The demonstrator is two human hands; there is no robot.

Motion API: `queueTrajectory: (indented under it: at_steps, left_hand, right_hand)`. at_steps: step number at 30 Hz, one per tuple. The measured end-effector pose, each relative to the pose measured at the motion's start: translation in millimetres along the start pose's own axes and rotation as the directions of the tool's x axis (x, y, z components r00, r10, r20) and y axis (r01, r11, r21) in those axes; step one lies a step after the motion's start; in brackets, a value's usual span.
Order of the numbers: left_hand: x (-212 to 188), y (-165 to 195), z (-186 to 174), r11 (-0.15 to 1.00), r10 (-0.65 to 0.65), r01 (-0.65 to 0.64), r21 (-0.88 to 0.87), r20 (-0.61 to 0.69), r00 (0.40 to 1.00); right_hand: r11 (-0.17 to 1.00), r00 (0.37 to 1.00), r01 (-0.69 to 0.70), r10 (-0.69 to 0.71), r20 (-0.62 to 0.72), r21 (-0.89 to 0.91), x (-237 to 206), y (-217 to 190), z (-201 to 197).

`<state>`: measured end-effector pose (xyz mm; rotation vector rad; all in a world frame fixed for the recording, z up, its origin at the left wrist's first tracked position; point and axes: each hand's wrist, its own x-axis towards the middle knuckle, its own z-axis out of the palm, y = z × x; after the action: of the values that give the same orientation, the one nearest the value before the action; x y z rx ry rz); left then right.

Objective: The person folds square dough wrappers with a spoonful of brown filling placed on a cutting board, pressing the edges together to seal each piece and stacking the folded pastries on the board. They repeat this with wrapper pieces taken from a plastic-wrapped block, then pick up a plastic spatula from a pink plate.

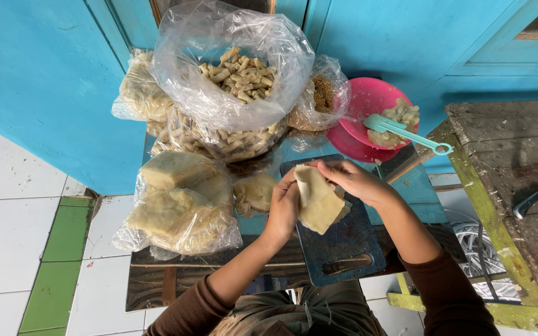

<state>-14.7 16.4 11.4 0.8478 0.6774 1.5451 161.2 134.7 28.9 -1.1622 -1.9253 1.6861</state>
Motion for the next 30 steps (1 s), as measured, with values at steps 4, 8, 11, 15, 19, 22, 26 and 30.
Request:
queueTrajectory:
  at_steps: [4,8,11,15,19,22,26,30]
  left_hand:
    - [-3.3,5.8,4.2,0.976,0.061,-0.071,0.207,0.051,0.997]
    - [-5.1,7.3,4.6,0.954,0.033,-0.036,0.298,0.016,0.999]
    - [-2.9,7.8,4.0,0.930,0.106,-0.081,0.358,-0.049,0.993]
    - [2.0,19.7,0.4,0.852,0.410,-0.317,0.416,-0.156,0.899]
    - [-5.0,36.4,0.9,0.940,0.339,-0.333,0.070,-0.252,0.906]
    - [-6.9,42.3,4.8,0.937,0.339,-0.348,0.011,-0.259,0.905]
    - [-5.3,37.8,11.3,0.945,0.312,-0.327,-0.024,-0.242,0.919]
    - [-5.8,33.6,11.0,0.964,0.234,-0.256,-0.076,-0.221,0.947]
  right_hand:
    - [0.974,0.976,0.214,-0.216,0.016,0.067,-11.9,-2.2,-2.0]
    - [0.901,0.884,0.431,-0.433,-0.178,-0.054,-36.8,-21.8,3.8]
    - [0.853,0.815,0.492,-0.521,-0.253,-0.173,-65.6,-44.3,2.4]
    - [0.821,0.761,0.384,-0.541,-0.359,-0.423,-102.8,-70.2,3.4]
    - [0.714,0.785,0.301,-0.562,-0.262,-0.632,-119.1,-70.2,8.0]
    - [0.834,0.869,0.322,-0.448,-0.209,-0.448,-109.9,-44.2,22.2]
    - [0.977,0.966,0.148,-0.177,-0.188,-0.154,-77.3,-1.9,34.7]
    - [0.983,0.967,0.033,-0.077,-0.242,-0.179,-67.7,25.9,36.5]
